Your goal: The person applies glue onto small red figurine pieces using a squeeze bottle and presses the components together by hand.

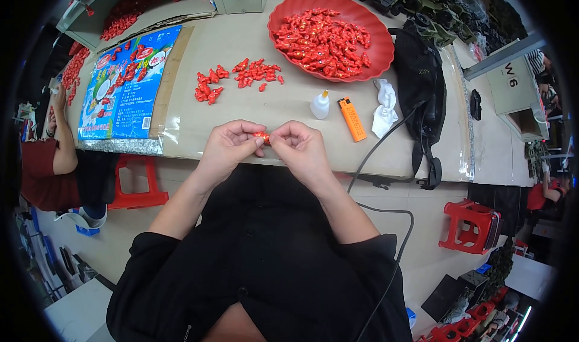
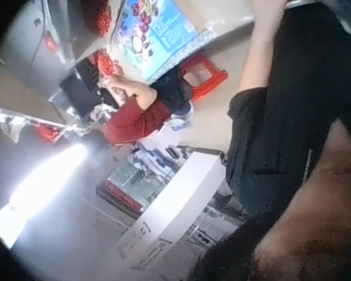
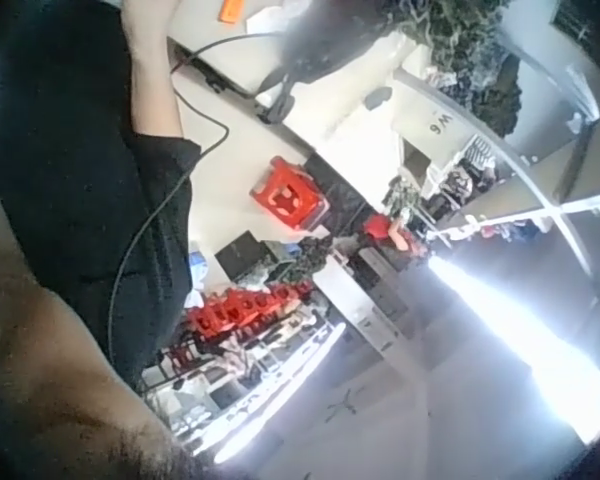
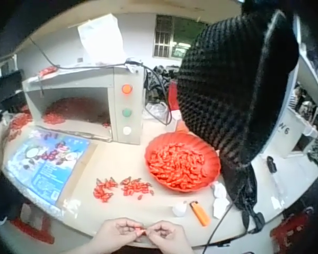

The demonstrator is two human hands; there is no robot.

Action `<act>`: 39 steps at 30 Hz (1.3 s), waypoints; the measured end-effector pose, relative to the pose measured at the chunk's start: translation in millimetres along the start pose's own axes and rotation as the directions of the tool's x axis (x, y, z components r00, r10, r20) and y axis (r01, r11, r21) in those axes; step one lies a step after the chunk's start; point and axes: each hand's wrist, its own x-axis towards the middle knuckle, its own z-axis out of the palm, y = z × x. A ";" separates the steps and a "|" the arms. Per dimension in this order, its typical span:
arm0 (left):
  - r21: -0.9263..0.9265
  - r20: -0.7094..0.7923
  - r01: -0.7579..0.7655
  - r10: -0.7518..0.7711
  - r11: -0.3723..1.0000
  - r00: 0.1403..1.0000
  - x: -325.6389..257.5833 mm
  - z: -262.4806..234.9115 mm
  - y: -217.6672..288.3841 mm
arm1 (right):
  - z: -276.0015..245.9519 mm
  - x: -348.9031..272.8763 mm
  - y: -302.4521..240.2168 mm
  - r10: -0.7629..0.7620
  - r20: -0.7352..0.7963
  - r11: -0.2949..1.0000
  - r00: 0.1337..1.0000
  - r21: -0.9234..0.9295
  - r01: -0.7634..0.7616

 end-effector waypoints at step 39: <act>0.085 0.036 -0.071 0.068 0.994 0.997 3.9 -3.7 -4.6 | -7.7 8.2 -12.8 0.147 0.045 0.989 0.988 -0.023 -0.146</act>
